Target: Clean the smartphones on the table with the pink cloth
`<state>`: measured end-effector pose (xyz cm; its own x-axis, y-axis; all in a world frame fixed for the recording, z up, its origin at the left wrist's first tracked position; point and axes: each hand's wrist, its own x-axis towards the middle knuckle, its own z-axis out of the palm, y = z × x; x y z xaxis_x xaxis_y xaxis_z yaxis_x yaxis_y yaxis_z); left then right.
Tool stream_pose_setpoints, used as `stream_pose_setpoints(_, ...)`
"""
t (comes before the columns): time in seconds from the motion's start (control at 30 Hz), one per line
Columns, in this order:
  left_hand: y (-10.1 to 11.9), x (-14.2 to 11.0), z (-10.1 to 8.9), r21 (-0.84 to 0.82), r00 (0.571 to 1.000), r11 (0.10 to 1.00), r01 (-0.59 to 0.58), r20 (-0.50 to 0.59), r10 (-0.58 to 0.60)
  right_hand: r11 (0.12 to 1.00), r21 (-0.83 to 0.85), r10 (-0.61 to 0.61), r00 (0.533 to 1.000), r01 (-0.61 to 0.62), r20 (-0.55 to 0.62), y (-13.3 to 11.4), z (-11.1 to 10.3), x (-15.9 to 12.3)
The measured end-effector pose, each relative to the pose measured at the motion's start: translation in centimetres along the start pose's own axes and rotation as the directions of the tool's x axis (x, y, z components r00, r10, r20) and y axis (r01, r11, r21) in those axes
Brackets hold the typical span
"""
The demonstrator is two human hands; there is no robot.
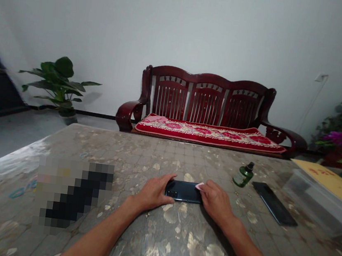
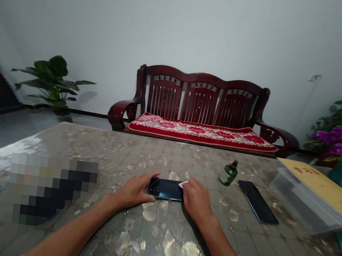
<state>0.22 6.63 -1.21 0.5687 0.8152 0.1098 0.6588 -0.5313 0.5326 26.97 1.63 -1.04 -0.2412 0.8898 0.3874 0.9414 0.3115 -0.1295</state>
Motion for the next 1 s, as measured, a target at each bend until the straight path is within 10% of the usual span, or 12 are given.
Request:
stream_pose_setpoints(0.5,0.4,0.0,-0.2,-0.017,1.0,1.0,0.016,-0.004,-0.016,1.0,-0.008,-0.023,0.991,0.024,0.133,-2.1,-0.5,2.0)
stream_pose_setpoints(0.7,0.5,-0.1,-0.2,-0.03,1.0,0.999,0.024,-0.007,-0.025,0.983,-0.149,0.141,0.953,-0.104,0.27,-3.6,-1.2,4.1)
stream_pose_setpoints(1.0,0.2,-0.1,0.2,-0.05,1.0,0.999,0.017,-0.024,-0.019,0.999,-0.026,0.025,0.961,-0.019,0.277,-5.9,-0.1,4.5)
